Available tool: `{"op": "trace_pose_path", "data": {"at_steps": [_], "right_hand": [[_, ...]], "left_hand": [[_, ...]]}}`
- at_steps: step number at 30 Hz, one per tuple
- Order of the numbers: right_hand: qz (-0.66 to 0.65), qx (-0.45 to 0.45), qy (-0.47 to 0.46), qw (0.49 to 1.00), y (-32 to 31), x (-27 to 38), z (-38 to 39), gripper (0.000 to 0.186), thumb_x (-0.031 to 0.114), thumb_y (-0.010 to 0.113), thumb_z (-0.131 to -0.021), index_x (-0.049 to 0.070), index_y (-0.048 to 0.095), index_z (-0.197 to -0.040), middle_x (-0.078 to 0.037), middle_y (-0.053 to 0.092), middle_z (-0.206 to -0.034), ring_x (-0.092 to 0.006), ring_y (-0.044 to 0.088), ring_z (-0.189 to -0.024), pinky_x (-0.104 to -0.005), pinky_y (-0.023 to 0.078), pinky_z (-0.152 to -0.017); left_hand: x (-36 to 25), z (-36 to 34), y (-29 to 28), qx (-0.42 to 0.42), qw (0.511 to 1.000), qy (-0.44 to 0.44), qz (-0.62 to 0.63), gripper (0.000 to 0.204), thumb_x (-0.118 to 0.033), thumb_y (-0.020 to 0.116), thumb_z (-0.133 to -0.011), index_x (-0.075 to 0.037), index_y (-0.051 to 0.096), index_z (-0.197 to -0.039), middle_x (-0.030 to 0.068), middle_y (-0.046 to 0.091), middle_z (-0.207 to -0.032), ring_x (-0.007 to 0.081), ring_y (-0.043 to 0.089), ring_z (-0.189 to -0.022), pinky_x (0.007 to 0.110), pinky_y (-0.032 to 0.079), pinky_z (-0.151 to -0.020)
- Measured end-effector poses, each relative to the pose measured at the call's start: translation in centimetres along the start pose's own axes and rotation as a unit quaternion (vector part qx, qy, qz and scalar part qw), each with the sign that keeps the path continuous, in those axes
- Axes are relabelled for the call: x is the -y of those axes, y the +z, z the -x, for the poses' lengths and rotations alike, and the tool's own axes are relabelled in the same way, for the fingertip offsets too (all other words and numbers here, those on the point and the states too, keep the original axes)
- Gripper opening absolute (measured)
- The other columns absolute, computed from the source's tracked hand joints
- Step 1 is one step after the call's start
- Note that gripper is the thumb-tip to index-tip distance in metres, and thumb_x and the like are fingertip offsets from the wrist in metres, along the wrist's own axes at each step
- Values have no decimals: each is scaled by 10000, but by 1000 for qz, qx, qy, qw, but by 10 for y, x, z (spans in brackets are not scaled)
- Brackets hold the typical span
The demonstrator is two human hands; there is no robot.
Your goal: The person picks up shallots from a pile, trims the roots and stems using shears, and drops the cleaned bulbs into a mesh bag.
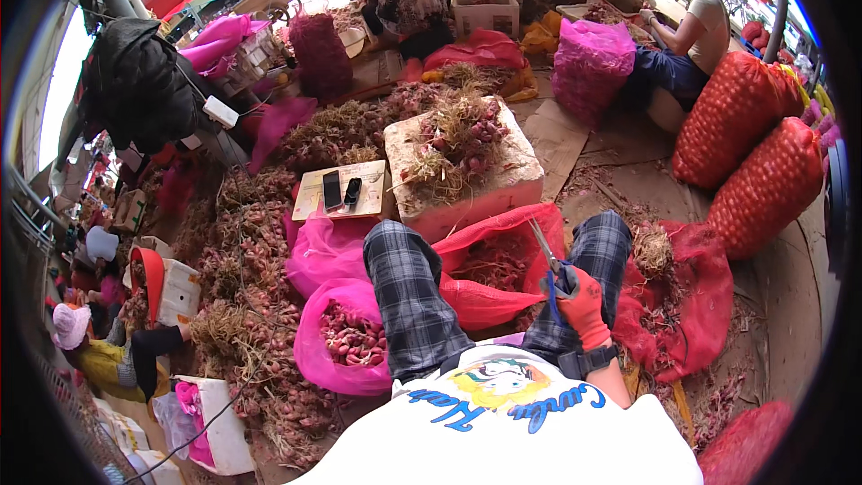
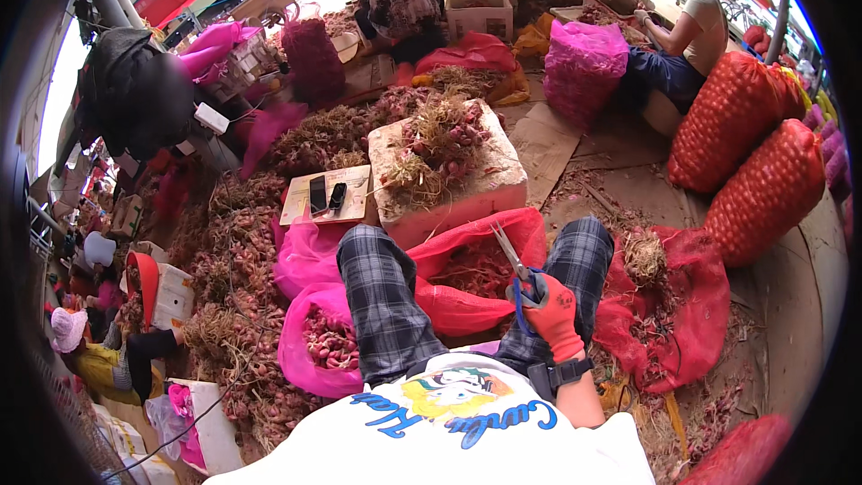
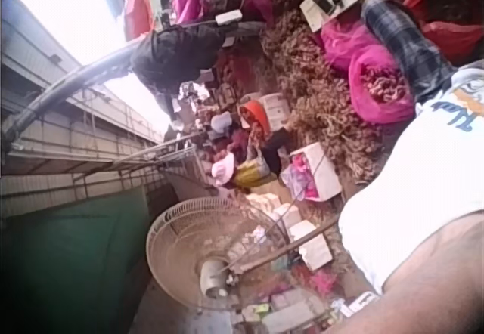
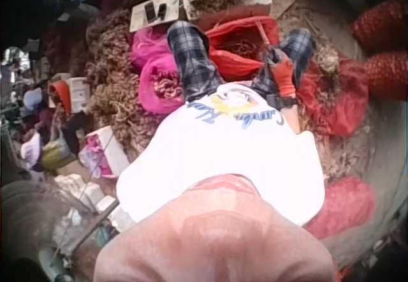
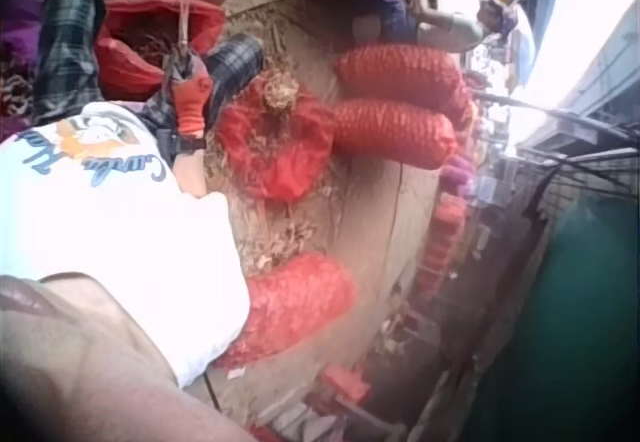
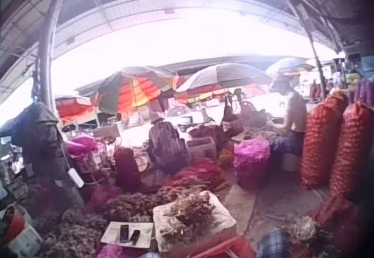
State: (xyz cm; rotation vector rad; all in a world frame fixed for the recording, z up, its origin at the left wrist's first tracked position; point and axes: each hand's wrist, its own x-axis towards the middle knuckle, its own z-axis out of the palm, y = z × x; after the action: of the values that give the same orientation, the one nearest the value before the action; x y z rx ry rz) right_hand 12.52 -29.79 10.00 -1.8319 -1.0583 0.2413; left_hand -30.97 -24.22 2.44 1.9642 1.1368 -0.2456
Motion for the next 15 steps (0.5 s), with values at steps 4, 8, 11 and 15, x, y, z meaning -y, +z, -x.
{"op": "trace_pose_path", "data": {"at_steps": [4, 8, 11, 15], "right_hand": [[-15, 5, 3, 1000, -1, 0, -1, 238, 227, 729, -721, 75, 652, -887, -106, 649, -790, -247, 639, -730, -318, 488, -656], [-10, 32, 16, 999, -2, 1, -6, 226, 219, 719, -737, 70, 648, -891, -104, 644, -785, -247, 634, -721, -315, 485, -655], [0, -1, -26, 1000, 9, -17, -2, 233, 228, 712, -749, 67, 642, -902, -104, 640, -781, -246, 630, -710, -316, 483, -649], [-6, 7, -13, 1000, 1, -14, 4, 236, 226, 706, -759, 58, 636, -909, -111, 641, -790, -255, 630, -711, -316, 483, -648]], "left_hand": [[5, 11, 5, 5, 1000, -9, 3, 368, -396, 522, -839, -60, 661, -894, 124, 666, -864, 301, 627, -768, 394, 491, -721], [9, 11, 6, 6, 1000, -9, 8, 369, -396, 524, -837, -60, 663, -897, 121, 669, -864, 298, 629, -765, 392, 493, -720], [15, 24, 8, 10, 1000, -22, 9, 370, -396, 525, -836, -60, 665, -899, 119, 671, -863, 295, 631, -762, 391, 494, -720], [19, 35, 11, 23, 999, -27, 12, 371, -396, 527, -834, -60, 667, -902, 116, 673, -863, 292, 634, -758, 389, 495, -719]]}}
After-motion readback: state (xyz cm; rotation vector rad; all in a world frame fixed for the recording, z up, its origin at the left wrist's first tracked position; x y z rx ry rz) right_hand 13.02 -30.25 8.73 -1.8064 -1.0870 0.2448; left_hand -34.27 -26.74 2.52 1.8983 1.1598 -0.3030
